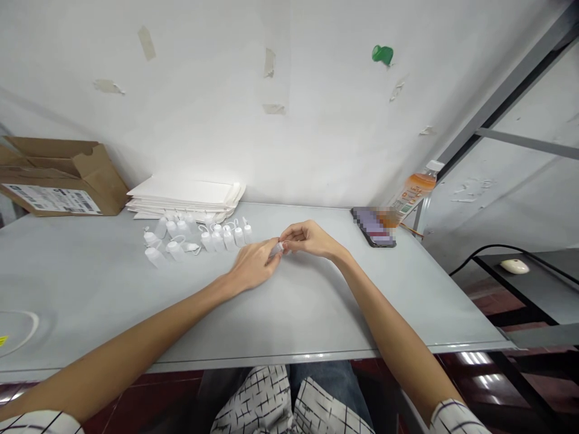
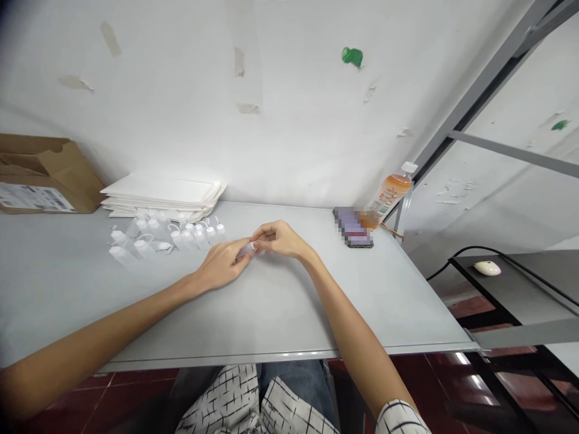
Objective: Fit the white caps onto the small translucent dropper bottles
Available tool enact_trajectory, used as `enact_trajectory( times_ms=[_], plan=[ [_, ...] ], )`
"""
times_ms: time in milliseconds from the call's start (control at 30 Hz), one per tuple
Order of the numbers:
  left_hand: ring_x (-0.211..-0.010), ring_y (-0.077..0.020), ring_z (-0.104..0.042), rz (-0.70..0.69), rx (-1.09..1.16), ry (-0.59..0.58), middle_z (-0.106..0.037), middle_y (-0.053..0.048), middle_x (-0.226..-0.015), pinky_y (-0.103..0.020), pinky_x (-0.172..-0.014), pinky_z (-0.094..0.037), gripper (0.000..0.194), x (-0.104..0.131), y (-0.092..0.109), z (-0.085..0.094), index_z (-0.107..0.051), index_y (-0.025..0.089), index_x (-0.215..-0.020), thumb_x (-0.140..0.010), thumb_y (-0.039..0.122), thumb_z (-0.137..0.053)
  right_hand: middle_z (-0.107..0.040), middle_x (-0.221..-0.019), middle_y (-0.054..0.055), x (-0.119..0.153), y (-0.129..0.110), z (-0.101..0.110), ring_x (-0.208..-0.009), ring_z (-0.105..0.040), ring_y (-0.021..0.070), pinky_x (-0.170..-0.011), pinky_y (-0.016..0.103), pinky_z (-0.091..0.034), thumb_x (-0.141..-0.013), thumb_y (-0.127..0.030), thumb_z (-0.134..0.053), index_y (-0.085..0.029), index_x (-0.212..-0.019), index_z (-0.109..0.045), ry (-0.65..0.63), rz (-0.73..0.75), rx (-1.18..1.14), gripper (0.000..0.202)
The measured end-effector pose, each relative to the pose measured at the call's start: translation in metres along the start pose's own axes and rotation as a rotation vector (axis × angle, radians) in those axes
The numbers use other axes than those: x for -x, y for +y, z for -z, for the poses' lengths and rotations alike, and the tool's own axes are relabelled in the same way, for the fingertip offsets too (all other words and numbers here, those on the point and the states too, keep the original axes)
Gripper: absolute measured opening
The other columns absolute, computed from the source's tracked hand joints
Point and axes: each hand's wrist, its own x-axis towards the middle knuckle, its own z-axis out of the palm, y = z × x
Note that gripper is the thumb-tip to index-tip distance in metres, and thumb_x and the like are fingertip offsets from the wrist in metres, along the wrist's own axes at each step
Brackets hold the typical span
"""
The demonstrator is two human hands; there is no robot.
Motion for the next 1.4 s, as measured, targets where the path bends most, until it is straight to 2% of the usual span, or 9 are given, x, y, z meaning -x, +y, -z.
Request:
enact_trajectory(
  times_ms=[233,633,867,1167,1400],
  plan=[
    [-0.071,-0.0220,-0.064,0.030,-0.004,-0.002,-0.070,-0.005,-0.084,-0.030,-0.062,-0.037,0.025,-0.002,0.000,0.001,-0.062,0.021,-0.104,-0.092,0.031,-0.043,-0.070,-0.075,0.004,-0.007,0.013,-0.004,-0.067,-0.066,0.0146,-0.064,0.028,-0.053,-0.074,-0.022,-0.069,-0.014,-0.087,-0.066,-0.020,0.008,0.011,0.016],
    [-0.072,-0.0212,-0.064,-0.017,0.048,0.020,-0.070,-0.004,-0.083,-0.029,-0.061,-0.037,0.026,-0.001,0.000,0.002,-0.062,0.021,-0.103,-0.092,0.035,-0.044,-0.068,-0.068,0.002,-0.002,0.005,-0.007,-0.061,-0.060,0.0122,-0.058,0.024,-0.047,-0.073,-0.023,-0.068,-0.015,-0.081,-0.065,0.002,-0.007,0.039,0.012],
    [-0.071,-0.0199,-0.063,-0.019,0.054,0.011,-0.071,-0.004,-0.086,-0.029,-0.061,-0.036,0.025,-0.002,-0.001,0.001,-0.063,0.021,-0.098,-0.091,0.032,-0.041,-0.068,-0.069,0.002,-0.004,0.008,-0.008,-0.064,-0.063,0.0135,-0.060,0.026,-0.049,-0.073,-0.022,-0.066,-0.015,-0.081,-0.064,0.005,-0.004,0.034,0.011],
    [-0.065,-0.0193,-0.059,0.003,0.082,0.011,-0.066,-0.003,-0.074,-0.028,-0.060,-0.034,0.025,-0.001,0.002,0.004,-0.064,0.020,-0.098,-0.087,0.031,-0.045,-0.071,-0.076,0.004,-0.002,0.005,-0.006,-0.074,-0.069,0.0163,-0.064,0.026,-0.052,-0.072,-0.016,-0.061,-0.016,-0.081,-0.066,-0.026,-0.012,0.001,0.011],
    [-0.058,-0.0153,-0.049,0.000,0.236,-0.003,-0.059,0.001,-0.066,-0.028,-0.059,-0.031,0.024,-0.003,0.000,0.008,-0.065,0.018,-0.091,-0.085,0.032,-0.046,-0.072,-0.074,0.004,-0.002,0.004,-0.004,-0.077,-0.071,0.0180,-0.066,0.026,-0.053,-0.073,-0.015,-0.061,-0.015,-0.085,-0.069,-0.051,-0.029,-0.038,0.014]
  ],
)
